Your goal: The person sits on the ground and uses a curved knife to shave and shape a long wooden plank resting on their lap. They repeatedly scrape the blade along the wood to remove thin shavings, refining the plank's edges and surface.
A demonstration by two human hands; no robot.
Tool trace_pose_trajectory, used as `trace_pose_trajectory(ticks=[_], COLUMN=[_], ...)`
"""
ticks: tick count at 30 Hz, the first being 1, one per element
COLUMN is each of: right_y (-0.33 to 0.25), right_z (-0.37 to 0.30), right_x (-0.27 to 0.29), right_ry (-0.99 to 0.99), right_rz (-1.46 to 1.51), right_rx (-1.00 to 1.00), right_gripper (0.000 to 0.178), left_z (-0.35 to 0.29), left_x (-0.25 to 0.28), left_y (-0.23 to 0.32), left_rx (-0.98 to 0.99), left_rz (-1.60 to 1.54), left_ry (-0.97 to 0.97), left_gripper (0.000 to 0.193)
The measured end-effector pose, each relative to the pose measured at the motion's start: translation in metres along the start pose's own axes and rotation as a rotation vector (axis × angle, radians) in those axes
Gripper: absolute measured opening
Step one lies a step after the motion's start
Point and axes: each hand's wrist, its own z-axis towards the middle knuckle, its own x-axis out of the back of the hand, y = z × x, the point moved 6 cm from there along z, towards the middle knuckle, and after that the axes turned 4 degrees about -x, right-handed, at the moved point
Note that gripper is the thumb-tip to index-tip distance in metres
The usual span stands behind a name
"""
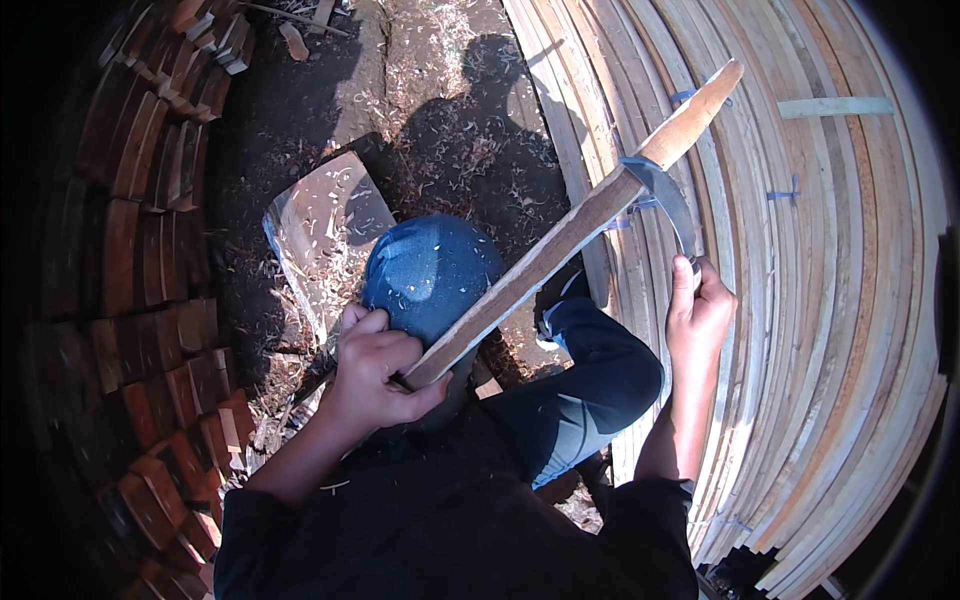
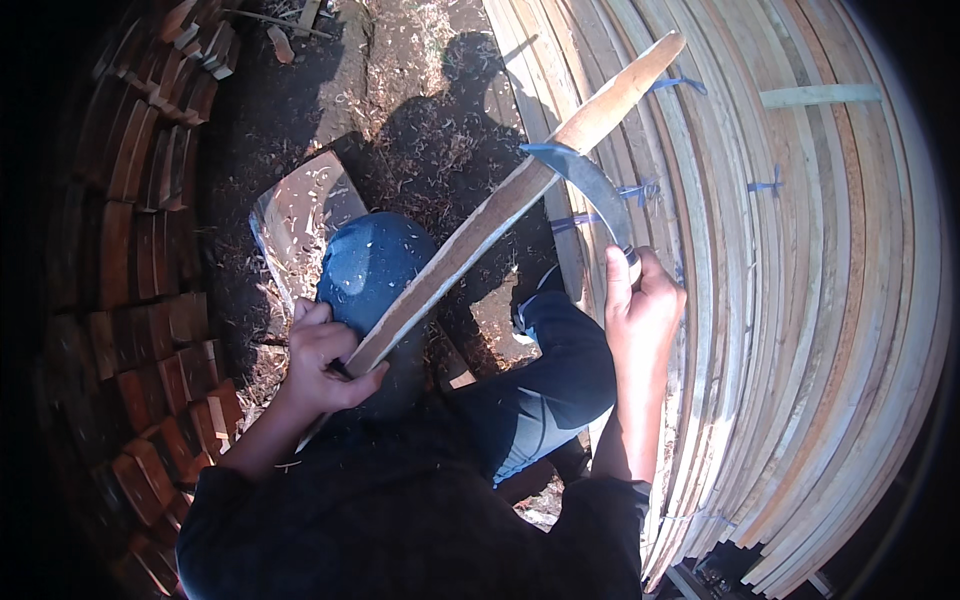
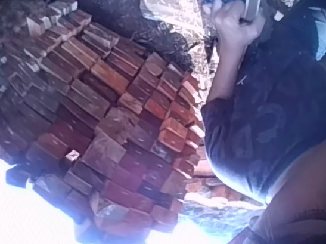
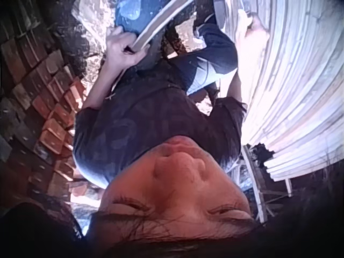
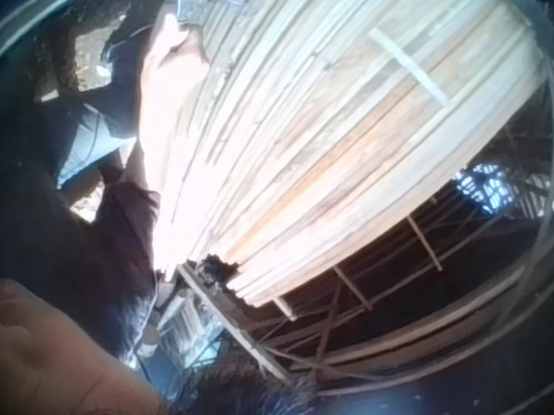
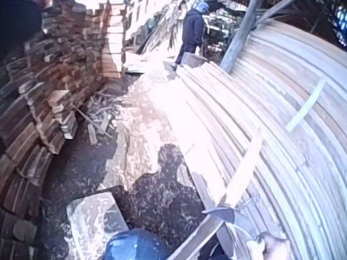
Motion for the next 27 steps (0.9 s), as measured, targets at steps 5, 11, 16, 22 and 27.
trace_pose_trajectory(ticks=[5, 11, 16, 22, 27], right_y=[-0.009, -0.039, -0.020, -0.027, -0.028], right_z=[-0.004, -0.026, -0.016, -0.023, -0.015], right_x=[-0.002, -0.011, -0.007, -0.003, -0.004], right_ry=[-0.029, -0.252, -0.190, -0.161, -0.091], right_rz=[-0.085, -0.055, -0.037, -0.065, -0.106], right_rx=[0.141, 0.287, 0.136, 0.169, 0.182], right_gripper=[0.036, 0.033, 0.032, 0.032, 0.032], left_z=[0.001, -0.001, -0.001, 0.003, 0.002], left_x=[0.000, -0.002, -0.001, 0.003, 0.001], left_y=[0.000, 0.000, 0.000, 0.004, 0.000], left_rx=[-0.003, 0.021, 0.009, 0.009, 0.008], left_rz=[-0.002, 0.001, 0.021, 0.017, 0.025], left_ry=[-0.005, -0.007, -0.005, -0.007, 0.000], left_gripper=[0.032, 0.034, 0.034, 0.033, 0.032])
